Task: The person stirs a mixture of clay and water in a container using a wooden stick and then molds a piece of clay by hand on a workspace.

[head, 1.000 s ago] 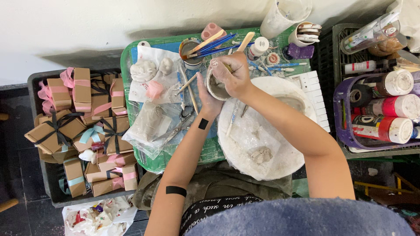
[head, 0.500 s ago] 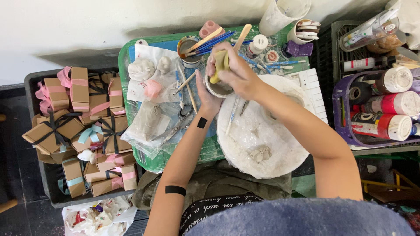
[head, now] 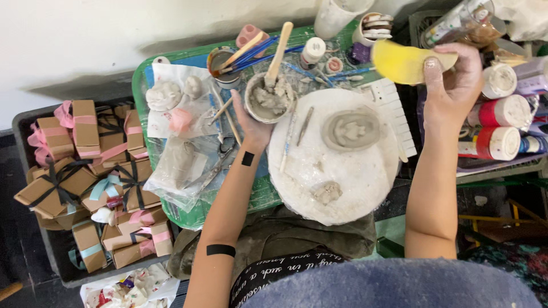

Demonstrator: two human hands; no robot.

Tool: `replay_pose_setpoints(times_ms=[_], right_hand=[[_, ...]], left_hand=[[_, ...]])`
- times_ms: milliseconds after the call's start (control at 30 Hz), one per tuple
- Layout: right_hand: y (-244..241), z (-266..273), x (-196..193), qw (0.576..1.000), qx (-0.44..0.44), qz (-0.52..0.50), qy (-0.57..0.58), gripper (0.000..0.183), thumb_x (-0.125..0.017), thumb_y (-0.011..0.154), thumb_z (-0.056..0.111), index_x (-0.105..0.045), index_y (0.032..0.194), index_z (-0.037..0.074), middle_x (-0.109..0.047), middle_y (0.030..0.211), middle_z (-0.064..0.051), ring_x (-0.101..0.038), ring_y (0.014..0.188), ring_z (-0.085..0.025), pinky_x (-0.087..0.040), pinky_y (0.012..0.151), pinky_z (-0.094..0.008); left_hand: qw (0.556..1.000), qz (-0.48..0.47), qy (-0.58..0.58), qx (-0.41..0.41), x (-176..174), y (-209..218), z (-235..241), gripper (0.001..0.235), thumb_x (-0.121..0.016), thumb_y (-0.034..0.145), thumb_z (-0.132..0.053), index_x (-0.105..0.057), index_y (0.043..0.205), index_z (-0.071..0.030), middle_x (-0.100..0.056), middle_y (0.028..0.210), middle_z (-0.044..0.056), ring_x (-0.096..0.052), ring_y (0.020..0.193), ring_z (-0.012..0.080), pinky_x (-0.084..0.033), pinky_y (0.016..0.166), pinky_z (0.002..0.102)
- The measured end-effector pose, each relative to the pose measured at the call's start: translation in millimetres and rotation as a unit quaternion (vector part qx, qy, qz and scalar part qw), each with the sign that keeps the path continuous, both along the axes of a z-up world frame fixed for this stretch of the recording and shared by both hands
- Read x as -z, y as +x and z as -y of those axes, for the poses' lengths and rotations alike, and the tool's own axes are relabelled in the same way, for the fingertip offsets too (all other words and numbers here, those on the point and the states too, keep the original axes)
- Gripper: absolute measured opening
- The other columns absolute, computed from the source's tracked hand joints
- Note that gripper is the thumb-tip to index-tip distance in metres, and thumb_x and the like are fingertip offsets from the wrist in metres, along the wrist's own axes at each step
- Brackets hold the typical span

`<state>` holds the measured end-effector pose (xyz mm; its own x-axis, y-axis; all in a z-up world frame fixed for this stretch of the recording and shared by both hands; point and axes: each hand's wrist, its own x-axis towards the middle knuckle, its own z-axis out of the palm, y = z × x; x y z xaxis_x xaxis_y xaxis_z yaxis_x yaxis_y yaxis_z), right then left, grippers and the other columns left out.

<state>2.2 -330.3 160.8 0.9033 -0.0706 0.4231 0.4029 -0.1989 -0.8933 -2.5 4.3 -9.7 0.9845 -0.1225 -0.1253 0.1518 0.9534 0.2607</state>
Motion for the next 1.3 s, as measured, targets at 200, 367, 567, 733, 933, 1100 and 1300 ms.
replay_pose_setpoints(times_ms=[200, 367, 567, 733, 933, 1100, 1300], right_hand=[[-14.3, 50.4, 94.0, 0.972, 0.114, -0.096, -0.180, 0.022, -0.073, 0.103, 0.003, -0.057, 0.119, 0.001, -0.065, 0.113, -0.009, -0.067, 0.100, -0.016, -0.059, 0.087, -0.031], [-40.6, 53.1, 95.4, 0.891, 0.125, -0.111, -0.422, 0.023, -0.084, 0.094, 0.014, -0.069, 0.108, 0.003, -0.071, 0.104, -0.014, -0.068, 0.095, -0.027, -0.053, 0.082, -0.040], [-54.2, 2.1, 22.8, 0.945, 0.072, -0.048, -0.316, 0.019, -0.072, 0.105, 0.011, -0.066, 0.121, 0.003, -0.069, 0.113, -0.014, -0.068, 0.096, -0.023, -0.054, 0.085, -0.033], [-82.2, -110.5, -19.1, 0.932, -0.241, -0.121, -0.243, 0.051, -0.072, 0.093, 0.009, -0.054, 0.140, 0.006, -0.067, 0.109, -0.008, -0.062, 0.084, -0.013, -0.055, 0.074, -0.030], [-108.5, -198.5, -26.0, 0.877, -0.416, 0.026, -0.238, 0.016, -0.069, 0.098, 0.005, -0.068, 0.112, 0.012, -0.072, 0.117, -0.006, -0.071, 0.107, -0.026, -0.059, 0.086, -0.035], [-122.4, -201.5, -25.8, 0.858, -0.436, 0.066, -0.263, 0.019, -0.067, 0.093, 0.003, -0.066, 0.110, 0.011, -0.072, 0.119, -0.006, -0.071, 0.110, -0.030, -0.059, 0.090, -0.039], [-131.6, -203.9, -13.7, 0.856, -0.386, 0.080, -0.334, 0.020, -0.065, 0.093, 0.005, -0.063, 0.113, 0.009, -0.072, 0.117, -0.008, -0.072, 0.093, -0.031, -0.057, 0.077, -0.039]], left_hand=[[0.999, -0.038, -0.017, -0.008, -16.9, 4.5, -5.9, 0.088, -0.038, 0.096, -0.075, -0.051, 0.146, -0.005, -0.056, 0.146, 0.015, -0.055, 0.133, 0.0329, -0.041, 0.117, 0.050], [0.993, 0.040, 0.101, -0.040, -46.9, -17.4, -20.0, 0.083, -0.037, 0.096, -0.074, -0.054, 0.142, -0.007, -0.060, 0.140, 0.017, -0.059, 0.127, 0.0348, -0.046, 0.107, 0.057], [0.987, -0.024, 0.148, -0.059, -50.8, -81.0, -41.7, 0.084, -0.035, 0.098, -0.074, -0.053, 0.145, -0.007, -0.061, 0.143, 0.013, -0.059, 0.133, 0.0320, -0.046, 0.117, 0.050], [0.975, -0.022, 0.221, -0.017, -31.2, -146.9, -43.6, 0.087, -0.026, 0.095, -0.078, -0.055, 0.140, -0.008, -0.065, 0.130, 0.015, -0.060, 0.123, 0.0336, -0.048, 0.110, 0.051], [0.974, 0.038, 0.223, -0.018, -19.8, -196.1, -48.1, 0.090, -0.030, 0.096, -0.081, -0.046, 0.144, -0.007, -0.057, 0.139, 0.010, -0.055, 0.133, 0.0254, -0.045, 0.115, 0.045], [0.946, 0.169, 0.273, 0.035, -29.8, -220.4, -72.4, 0.118, -0.089, 0.065, -0.063, -0.032, 0.154, -0.011, -0.054, 0.143, 0.010, -0.056, 0.134, 0.0238, -0.046, 0.115, 0.044], [0.932, 0.178, 0.317, 0.010, -21.8, -216.7, -81.8, 0.139, -0.105, 0.044, -0.049, -0.034, 0.155, -0.003, -0.057, 0.144, 0.011, -0.059, 0.136, 0.0265, -0.049, 0.119, 0.045]])
